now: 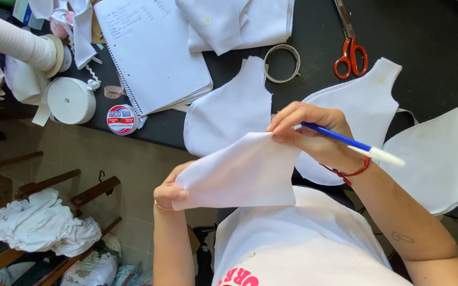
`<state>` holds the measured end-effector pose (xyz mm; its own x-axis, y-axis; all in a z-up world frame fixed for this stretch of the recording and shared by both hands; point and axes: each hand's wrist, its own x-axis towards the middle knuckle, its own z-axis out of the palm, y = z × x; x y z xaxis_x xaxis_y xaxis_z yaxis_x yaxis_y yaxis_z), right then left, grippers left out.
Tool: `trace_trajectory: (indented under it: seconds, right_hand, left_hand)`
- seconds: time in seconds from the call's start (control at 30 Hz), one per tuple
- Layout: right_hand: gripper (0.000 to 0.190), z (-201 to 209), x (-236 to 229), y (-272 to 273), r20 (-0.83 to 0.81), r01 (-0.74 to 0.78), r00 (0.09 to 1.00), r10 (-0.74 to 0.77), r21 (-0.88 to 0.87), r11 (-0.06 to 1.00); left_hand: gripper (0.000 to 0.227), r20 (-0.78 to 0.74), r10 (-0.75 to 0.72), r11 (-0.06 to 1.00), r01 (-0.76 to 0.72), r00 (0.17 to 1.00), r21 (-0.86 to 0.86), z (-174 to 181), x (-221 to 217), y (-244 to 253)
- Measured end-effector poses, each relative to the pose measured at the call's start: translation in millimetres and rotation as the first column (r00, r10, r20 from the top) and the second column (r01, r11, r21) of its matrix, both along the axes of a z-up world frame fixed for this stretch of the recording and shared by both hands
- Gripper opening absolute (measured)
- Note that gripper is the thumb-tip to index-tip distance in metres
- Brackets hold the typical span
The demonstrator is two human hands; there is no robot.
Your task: The person measures white fabric pieces with a measuring tape and marks them with a blue pen. They repeatedly pick up fabric pieces, align the tape, make marks, and place the pieces back on the table.
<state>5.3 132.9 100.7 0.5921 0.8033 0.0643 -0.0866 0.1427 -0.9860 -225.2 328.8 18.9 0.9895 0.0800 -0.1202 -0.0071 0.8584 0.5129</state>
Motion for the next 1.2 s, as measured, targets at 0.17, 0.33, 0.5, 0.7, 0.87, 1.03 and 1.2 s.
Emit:
trace_trajectory:
  seconds: [0.17, 0.33, 0.5, 0.7, 0.87, 1.03, 1.2]
  right_hand:
    - [0.014, -45.2, 16.9, 33.0, 0.560, 0.218, 0.809, -0.178, -0.005, 0.976]
    - [0.008, -77.0, 21.0, 45.1, 0.781, 0.408, 0.566, -0.264, 0.013, 0.913]
    - [0.035, -76.5, 21.9, 12.2, 0.589, 0.440, 0.772, -0.240, -0.223, 0.870]
    - [0.019, -84.0, 20.0, 17.6, 0.277, 0.231, 0.958, -0.077, -0.583, 0.779]
    - [0.043, -88.9, 27.3, 26.3, -0.159, 0.031, 0.972, -0.173, -0.642, 0.766]
    - [0.062, -33.5, 26.2, 38.6, -0.636, -0.121, 0.735, -0.237, -0.467, 0.876]
    - [0.026, -23.3, 27.2, 20.4, -0.435, -0.051, 0.882, -0.181, -0.470, 0.881]
  left_hand:
    - [0.020, -0.333, 0.183, 0.929, -0.051, 0.925, 0.367, -5.9, 43.5, 32.2]
    - [0.020, -0.485, 0.302, 0.749, 0.111, 0.821, 0.653, -73.5, 58.9, 56.3]
    - [0.030, -0.529, 0.448, 0.598, 0.198, 0.721, 0.777, -41.0, 71.2, 35.5]
    - [0.011, -0.377, 0.515, 0.319, 0.236, 0.770, 0.918, -32.8, 76.8, 5.7]
    - [0.011, -0.137, 0.416, 0.244, 0.035, 0.899, 0.969, 39.4, 129.0, -16.3]
    - [0.015, 0.088, 0.380, 0.215, -0.180, 0.921, 0.960, 98.4, 155.4, -19.7]
    - [0.022, -0.151, 0.490, 0.341, -0.029, 0.859, 0.939, 90.1, 139.8, 2.6]
